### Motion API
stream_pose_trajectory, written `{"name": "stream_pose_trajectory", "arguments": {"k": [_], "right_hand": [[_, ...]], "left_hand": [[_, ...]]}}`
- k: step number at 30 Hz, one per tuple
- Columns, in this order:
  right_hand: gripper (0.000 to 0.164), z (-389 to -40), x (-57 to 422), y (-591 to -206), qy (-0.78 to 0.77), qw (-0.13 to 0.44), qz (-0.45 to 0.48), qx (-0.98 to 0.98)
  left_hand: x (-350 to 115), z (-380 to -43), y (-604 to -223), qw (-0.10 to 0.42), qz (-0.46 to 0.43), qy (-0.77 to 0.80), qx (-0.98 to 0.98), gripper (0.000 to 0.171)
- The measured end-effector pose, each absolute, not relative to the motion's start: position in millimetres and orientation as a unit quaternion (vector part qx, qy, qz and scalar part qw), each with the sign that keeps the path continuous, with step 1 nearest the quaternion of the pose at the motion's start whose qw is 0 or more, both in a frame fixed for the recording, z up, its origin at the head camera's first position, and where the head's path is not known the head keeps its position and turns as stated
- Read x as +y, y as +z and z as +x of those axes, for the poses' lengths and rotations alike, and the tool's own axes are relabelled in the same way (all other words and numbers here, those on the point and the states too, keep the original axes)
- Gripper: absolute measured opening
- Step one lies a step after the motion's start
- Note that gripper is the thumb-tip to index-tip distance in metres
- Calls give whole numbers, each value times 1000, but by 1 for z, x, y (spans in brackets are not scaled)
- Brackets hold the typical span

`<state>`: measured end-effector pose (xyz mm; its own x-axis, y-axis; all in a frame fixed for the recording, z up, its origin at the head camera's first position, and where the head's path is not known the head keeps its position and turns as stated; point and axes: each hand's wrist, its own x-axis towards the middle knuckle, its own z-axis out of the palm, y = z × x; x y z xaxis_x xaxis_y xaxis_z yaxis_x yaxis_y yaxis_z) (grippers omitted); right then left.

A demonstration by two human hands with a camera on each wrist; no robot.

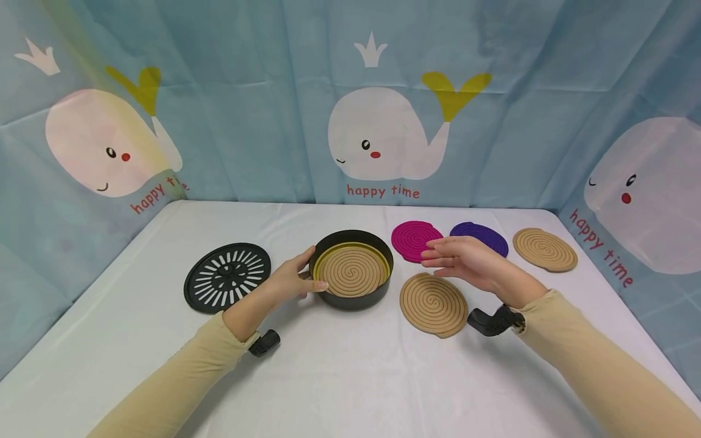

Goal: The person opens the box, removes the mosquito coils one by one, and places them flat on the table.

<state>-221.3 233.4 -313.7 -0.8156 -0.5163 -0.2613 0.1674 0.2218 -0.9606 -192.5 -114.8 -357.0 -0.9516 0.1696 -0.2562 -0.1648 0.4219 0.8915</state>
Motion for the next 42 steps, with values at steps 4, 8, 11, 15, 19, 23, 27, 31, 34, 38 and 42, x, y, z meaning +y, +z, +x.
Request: {"name": "stream_pose_trajectory", "arguments": {"k": [4, 8, 11, 15, 19, 23, 27, 31, 34, 38, 42], "right_hand": [[58, -221, 219, -309, -629, 283, -124, 714], [57, -220, 203, -306, -639, 287, -120, 704], [57, -222, 190, -305, -638, 290, -118, 704], [56, -227, 174, -307, -640, 299, -117, 698], [56, -232, 158, -309, -652, 316, -109, 681], [60, -237, 146, -310, -660, 335, -92, 666], [63, -242, 135, -312, -657, 344, -76, 667], [64, -248, 125, -316, -642, 346, -61, 682], [64, -251, 120, -318, -629, 347, -55, 693], [64, -255, 117, -320, -622, 356, -46, 695], [64, -257, 116, -320, -621, 365, -42, 692]], "left_hand": [[-115, -193, -358, 156, 2, 540, 827, 97], [-115, -192, -358, 155, 2, 544, 825, 97], [-114, -192, -357, 154, 1, 546, 824, 97], [-115, -192, -357, 154, 1, 545, 824, 97], [-115, -191, -358, 153, 1, 546, 824, 97], [-115, -192, -359, 154, 0, 553, 819, 97], [-115, -193, -360, 156, -2, 557, 816, 97], [-115, -193, -359, 153, -2, 548, 823, 96], [-115, -191, -357, 148, 6, 537, 830, 96], [-116, -191, -357, 147, 13, 534, 833, 96], [-115, -192, -358, 149, 6, 536, 831, 94]]}}
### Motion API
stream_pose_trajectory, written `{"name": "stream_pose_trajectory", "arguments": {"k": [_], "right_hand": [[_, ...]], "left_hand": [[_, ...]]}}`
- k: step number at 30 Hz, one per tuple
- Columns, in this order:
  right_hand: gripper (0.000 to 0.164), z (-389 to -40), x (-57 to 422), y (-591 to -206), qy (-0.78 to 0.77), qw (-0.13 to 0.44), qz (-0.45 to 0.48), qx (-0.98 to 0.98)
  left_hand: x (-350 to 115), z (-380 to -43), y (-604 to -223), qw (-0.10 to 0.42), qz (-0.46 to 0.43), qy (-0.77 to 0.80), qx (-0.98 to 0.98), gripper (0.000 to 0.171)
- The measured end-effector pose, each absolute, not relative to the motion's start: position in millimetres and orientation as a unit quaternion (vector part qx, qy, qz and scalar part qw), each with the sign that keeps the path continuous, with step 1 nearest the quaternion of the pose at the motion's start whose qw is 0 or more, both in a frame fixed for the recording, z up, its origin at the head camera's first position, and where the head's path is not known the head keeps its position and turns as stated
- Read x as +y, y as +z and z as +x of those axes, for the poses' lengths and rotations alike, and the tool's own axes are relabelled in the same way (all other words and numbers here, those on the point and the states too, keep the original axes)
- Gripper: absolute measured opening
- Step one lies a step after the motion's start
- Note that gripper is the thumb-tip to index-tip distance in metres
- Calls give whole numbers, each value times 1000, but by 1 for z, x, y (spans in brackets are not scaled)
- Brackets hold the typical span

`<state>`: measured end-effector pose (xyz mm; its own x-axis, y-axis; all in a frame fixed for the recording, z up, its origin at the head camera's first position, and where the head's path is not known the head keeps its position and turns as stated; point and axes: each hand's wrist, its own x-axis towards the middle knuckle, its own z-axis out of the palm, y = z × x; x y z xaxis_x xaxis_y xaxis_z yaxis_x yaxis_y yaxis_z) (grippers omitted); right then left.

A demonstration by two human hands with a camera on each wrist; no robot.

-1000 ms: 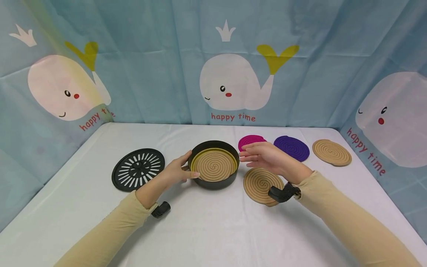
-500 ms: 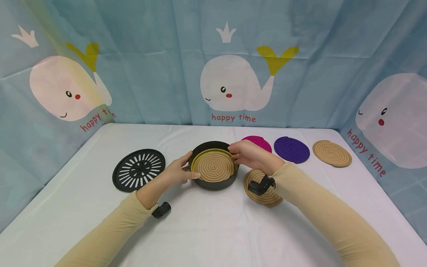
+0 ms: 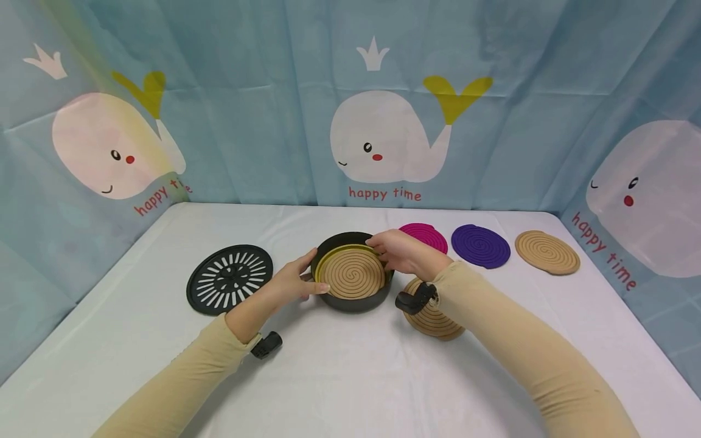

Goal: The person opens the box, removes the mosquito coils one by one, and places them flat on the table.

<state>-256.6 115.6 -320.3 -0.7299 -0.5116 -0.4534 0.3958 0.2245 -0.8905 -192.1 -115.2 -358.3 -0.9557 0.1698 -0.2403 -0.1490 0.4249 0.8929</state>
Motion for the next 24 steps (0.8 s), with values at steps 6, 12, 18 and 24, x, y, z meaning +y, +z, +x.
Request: {"name": "stream_pose_trajectory", "arguments": {"k": [6, 12, 18, 24], "right_hand": [[64, -258, 117, -319, -627, 370, -42, 685], [62, -258, 122, -314, -625, 344, -56, 699], [57, -260, 123, -313, -640, 320, -60, 696], [35, -260, 117, -317, -652, 283, -43, 702]], "left_hand": [[-115, -190, -355, 147, 7, 534, 833, 96], [-115, -190, -356, 150, 6, 546, 824, 96], [-114, -192, -359, 150, 2, 548, 823, 95], [-115, -191, -358, 152, 3, 550, 821, 96]]}}
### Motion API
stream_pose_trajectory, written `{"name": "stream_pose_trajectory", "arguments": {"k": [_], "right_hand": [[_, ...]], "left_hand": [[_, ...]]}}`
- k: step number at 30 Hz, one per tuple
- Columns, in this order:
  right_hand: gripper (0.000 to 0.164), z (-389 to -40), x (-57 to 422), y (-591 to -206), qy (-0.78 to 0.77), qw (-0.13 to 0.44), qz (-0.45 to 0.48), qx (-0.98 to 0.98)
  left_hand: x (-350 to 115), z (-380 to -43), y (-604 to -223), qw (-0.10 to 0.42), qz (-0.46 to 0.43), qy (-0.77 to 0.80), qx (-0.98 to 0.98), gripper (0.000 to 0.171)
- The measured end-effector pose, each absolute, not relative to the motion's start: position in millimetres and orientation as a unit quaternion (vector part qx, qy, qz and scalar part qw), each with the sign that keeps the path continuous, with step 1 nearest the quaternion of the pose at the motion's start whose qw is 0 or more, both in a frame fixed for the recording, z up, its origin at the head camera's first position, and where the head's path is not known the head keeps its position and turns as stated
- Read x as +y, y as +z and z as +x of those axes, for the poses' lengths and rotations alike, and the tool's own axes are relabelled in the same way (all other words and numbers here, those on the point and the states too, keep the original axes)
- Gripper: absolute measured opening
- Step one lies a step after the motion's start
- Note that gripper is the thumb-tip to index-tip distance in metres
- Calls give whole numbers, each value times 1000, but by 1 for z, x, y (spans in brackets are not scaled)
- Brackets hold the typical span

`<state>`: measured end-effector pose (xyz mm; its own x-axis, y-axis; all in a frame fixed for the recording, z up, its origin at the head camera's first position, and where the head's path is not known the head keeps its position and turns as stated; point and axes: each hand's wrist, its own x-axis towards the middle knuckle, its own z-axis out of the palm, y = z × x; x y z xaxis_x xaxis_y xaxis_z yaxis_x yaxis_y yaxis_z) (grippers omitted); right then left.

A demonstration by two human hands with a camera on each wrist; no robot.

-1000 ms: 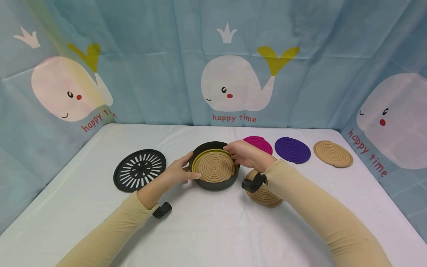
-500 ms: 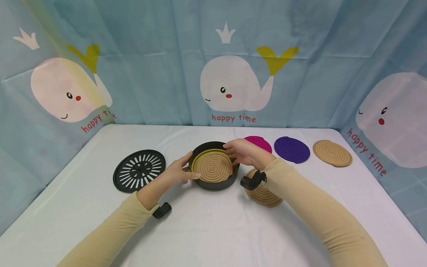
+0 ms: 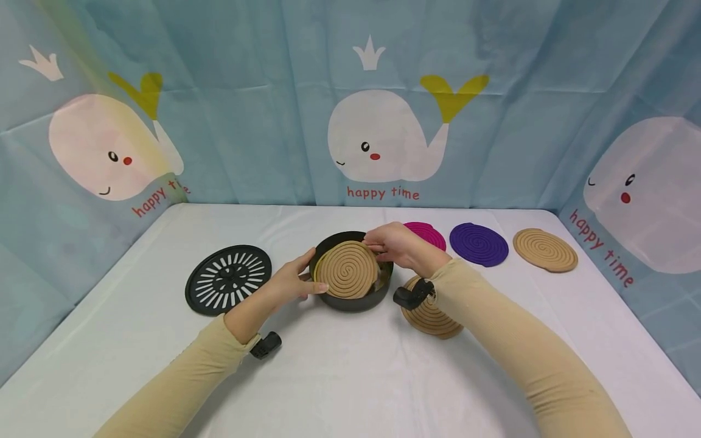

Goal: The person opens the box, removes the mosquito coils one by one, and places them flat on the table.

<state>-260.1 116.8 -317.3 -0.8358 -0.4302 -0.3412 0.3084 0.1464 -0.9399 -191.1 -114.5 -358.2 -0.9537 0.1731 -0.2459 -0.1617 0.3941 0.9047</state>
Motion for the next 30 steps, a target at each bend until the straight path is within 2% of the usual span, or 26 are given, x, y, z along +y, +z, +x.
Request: {"name": "stream_pose_trajectory", "arguments": {"k": [4, 11, 17, 22, 26, 30], "right_hand": [[23, -261, 109, -322, -627, 290, -40, 722], [31, -262, 95, -330, -572, 307, -66, 758], [14, -265, 91, -330, -549, 298, -71, 778], [9, -263, 97, -327, -540, 295, -72, 785], [15, -261, 105, -323, -547, 296, -78, 779], [32, -260, 114, -319, -574, 297, -70, 760]], "left_hand": [[-116, -192, -358, 149, 4, 545, 825, 96], [-115, -192, -359, 150, 6, 542, 827, 96], [-116, -193, -360, 152, 7, 539, 828, 96], [-115, -194, -360, 151, 8, 538, 829, 97], [-115, -194, -361, 150, 7, 540, 828, 97], [-114, -194, -362, 150, 7, 543, 826, 97]]}}
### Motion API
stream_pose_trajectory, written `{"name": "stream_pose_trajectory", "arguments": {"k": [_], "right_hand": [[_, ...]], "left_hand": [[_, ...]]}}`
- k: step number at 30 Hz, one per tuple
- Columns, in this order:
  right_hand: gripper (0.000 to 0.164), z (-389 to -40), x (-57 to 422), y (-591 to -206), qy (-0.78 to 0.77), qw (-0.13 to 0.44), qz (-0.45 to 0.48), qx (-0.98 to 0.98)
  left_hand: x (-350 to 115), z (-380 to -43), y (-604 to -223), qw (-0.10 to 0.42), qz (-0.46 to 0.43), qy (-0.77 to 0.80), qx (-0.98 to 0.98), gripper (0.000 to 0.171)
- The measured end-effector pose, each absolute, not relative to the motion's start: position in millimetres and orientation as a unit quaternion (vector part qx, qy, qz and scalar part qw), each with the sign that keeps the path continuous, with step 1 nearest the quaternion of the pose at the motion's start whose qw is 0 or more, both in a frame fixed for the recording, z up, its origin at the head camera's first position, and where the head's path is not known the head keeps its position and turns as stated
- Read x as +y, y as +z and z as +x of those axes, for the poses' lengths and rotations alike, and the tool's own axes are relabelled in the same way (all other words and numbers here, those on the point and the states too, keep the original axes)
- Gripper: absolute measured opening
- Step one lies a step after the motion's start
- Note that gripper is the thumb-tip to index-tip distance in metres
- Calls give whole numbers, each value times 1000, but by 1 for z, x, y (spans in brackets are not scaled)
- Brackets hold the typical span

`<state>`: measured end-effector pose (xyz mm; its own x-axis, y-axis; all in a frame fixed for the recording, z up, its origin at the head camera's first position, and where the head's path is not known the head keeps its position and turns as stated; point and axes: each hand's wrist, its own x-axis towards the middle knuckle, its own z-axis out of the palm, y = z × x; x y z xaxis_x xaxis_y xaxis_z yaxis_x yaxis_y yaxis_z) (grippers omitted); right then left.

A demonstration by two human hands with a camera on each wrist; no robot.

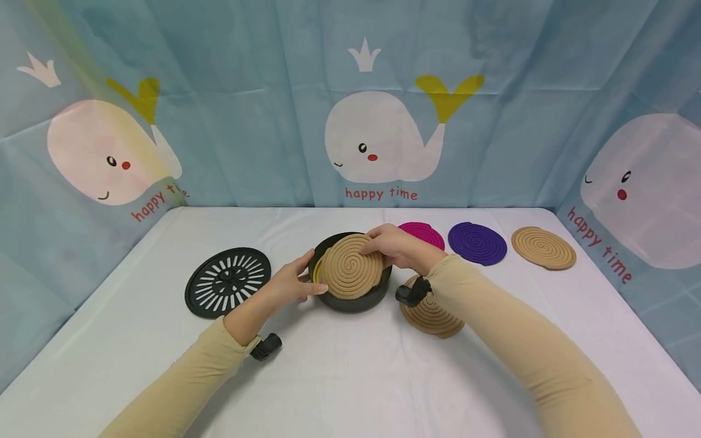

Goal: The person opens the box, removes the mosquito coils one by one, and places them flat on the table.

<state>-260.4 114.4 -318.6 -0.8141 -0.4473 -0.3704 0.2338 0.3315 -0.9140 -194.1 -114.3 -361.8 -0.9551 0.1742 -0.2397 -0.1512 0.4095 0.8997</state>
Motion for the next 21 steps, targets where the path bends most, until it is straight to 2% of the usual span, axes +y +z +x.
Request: {"name": "stream_pose_trajectory", "arguments": {"k": [4, 14, 21], "right_hand": [[44, -259, 125, -315, -608, 301, -63, 732], [35, -248, 164, -301, -631, 275, -66, 722], [57, -237, 195, -295, -640, 249, -66, 724]], "left_hand": [[-115, -193, -361, 151, 6, 540, 828, 96], [-115, -197, -363, 152, 8, 533, 832, 95], [-115, -195, -361, 157, 4, 540, 827, 95]]}}
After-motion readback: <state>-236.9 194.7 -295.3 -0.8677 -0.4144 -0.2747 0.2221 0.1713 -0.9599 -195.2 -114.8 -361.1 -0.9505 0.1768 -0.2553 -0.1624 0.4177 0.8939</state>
